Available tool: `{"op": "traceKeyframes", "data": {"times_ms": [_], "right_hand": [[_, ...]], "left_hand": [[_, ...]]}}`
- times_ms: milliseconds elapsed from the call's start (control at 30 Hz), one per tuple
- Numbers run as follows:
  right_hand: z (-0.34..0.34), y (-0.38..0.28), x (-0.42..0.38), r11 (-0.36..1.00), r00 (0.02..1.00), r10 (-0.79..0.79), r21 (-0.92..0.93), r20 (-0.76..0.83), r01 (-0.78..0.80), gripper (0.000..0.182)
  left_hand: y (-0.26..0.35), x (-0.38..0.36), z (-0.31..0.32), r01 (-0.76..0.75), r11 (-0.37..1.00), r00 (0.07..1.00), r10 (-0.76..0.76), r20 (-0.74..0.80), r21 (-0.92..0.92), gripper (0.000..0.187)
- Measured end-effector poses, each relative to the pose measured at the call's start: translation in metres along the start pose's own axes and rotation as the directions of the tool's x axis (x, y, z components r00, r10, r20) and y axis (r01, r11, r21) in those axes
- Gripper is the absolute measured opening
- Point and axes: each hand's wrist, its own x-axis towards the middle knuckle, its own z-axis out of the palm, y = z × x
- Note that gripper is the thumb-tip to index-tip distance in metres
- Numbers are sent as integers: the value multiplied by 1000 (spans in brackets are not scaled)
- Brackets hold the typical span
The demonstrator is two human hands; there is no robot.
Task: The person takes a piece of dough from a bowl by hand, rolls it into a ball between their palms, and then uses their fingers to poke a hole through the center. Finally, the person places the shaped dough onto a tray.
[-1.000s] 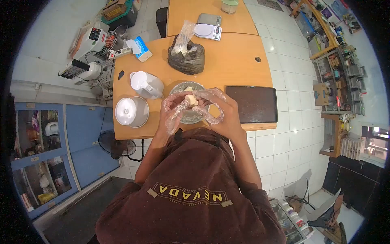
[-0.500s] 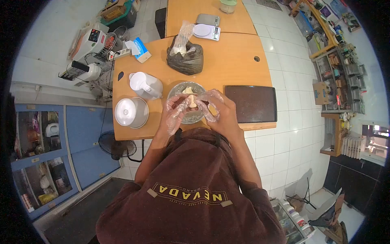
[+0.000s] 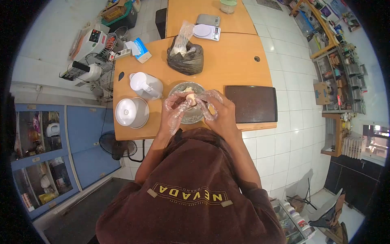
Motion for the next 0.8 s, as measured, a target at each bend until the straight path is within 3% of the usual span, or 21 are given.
{"op": "traceKeyframes", "data": {"times_ms": [67, 167, 467, 567, 667, 767, 800], "right_hand": [[1, -2, 3, 1000, 1000, -1, 8, 2, 1, 32], [-5, -16, 10, 975, 989, 140, 167, 41, -145, 27], [6, -5, 8, 994, 997, 67, 88, -40, -64, 12], [9, -6, 6, 975, 989, 149, 171, -23, -143, 12], [16, 0, -1, 720, 904, 415, 571, 103, -395, 12], [19, -6, -1, 568, 841, 490, 647, 232, -509, 12], [22, -10, -2, 618, 854, 458, 603, 246, -505, 12]], "left_hand": [[-1, 0, 0, -1, 1000, 1000, 1, 0, -14, 24], [4, 0, 4, 14, 997, 1000, -14, 0, -71, 28], [9, 0, 7, 40, 999, 999, -40, 15, 20, 33], [10, 1, 5, 52, 999, 998, -52, 20, 14, 34], [0, 4, -3, 84, 990, 996, -81, 32, -110, 46], [-4, 10, -9, 157, 948, 987, -138, 87, -277, 68], [8, 11, 6, 201, 902, 980, -177, 97, -383, 76]]}}
